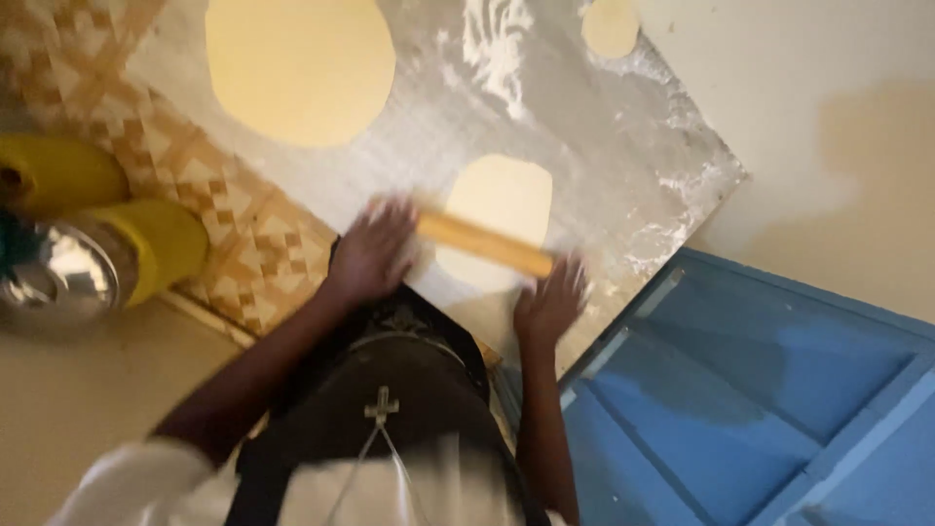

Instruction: Rolling out dough balls into flat circles using a rolling pin and placing them on a heated pan.

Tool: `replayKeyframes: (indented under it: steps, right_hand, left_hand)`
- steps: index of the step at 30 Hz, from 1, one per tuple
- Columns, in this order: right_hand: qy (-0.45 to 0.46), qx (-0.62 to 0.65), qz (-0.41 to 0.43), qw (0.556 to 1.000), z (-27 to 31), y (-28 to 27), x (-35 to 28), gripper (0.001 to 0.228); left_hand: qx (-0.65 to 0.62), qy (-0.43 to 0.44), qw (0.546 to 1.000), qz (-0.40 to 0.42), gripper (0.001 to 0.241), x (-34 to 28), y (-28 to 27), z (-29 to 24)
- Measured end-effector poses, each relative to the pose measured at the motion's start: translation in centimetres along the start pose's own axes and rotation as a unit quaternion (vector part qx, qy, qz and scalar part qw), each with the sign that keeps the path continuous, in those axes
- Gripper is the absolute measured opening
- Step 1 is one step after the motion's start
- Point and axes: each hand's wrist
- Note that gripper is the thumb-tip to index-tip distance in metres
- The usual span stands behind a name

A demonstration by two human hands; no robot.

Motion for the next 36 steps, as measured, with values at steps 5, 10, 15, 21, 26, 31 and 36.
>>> replayKeyframes:
  steps: [5,10,15,21,26,31,36]
  right_hand:
    - [0.014,-0.036,0.008,0.999,-2.0,2.2,2.8,0.052]
    - [0.111,0.072,0.1,0.986,1.6,1.7,12.3,0.066]
    - [-0.027,-0.057,-0.013,0.998,2.4,0.3,7.6,0.061]
    - [-0.04,0.039,0.032,0.998,1.1,-2.6,-1.4,0.066]
    - [-0.012,-0.012,-0.025,1.0,-0.5,3.2,6.1,0.061]
    - [-0.041,0.0,-0.037,0.998,0.0,0.8,3.2,0.064]
    - [0.043,0.083,0.035,0.995,1.4,-3.9,-5.6,0.044]
  left_hand:
    - [0.024,-0.05,0.998,-0.012,0.036,2.6,0.3,0.9]
    - [0.009,-0.018,0.999,0.041,0.037,8.6,1.0,3.2]
    - [0.121,-0.091,0.977,0.151,0.06,6.9,0.0,0.9]
    - [0.036,-0.077,0.995,0.041,0.062,-2.2,-1.0,-2.1]
    - [0.058,-0.075,0.995,-0.005,0.058,5.0,1.9,2.0]
    - [0.056,-0.048,0.997,0.023,0.053,3.4,-0.1,0.2]
    - [0.054,-0.074,0.99,0.106,0.064,-6.6,-2.8,-2.7]
Point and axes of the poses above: each hand's wrist, its own x-axis towards the middle knuckle, its own y-axis out of the palm, z = x × y, and after that the axes turned 11 degrees about -z, right-handed
